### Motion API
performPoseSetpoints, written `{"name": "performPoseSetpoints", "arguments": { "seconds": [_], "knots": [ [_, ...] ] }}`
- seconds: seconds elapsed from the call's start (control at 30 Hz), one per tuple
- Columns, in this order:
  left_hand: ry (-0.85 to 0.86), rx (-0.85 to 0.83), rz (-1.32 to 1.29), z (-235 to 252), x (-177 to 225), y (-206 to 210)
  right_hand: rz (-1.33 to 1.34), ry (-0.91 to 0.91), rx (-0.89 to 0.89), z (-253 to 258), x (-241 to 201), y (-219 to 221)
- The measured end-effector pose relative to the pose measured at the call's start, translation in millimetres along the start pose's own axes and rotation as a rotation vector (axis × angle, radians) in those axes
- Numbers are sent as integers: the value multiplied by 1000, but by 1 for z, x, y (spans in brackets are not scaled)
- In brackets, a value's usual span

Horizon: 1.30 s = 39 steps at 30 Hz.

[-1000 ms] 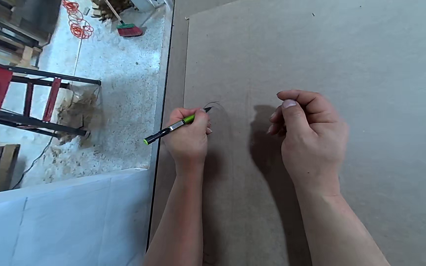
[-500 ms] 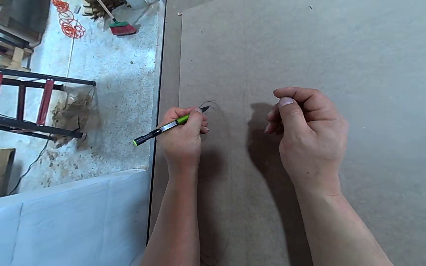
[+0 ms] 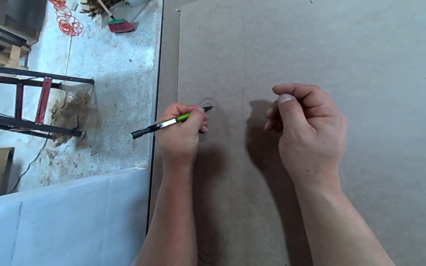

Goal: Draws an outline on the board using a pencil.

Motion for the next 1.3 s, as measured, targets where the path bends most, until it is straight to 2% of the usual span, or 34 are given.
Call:
{"name": "performPoseSetpoints", "arguments": {
  "seconds": [0.3,0.57,1.0,1.3],
  "knots": [
    [-3,95,69,-2,1,0,46,-27,13,4,-2,1],
    [4,1,21,1,0,1,47,-29,6,4,-2,1],
    [-8,121,82,-3,0,-1,-7,-11,-13,-1,0,0],
    [-23,-96,-95,-1,0,-7,42,-43,5,5,-2,2]
  ]
}}
Point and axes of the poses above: each hand's wrist, its own z-axis towards the middle knuckle, its own y-axis out of the palm, x = y × z, the point moved 7 cm from there along z, towards the middle knuckle, and after that the axes turned 15 degrees about y, right-handed, at the moved point
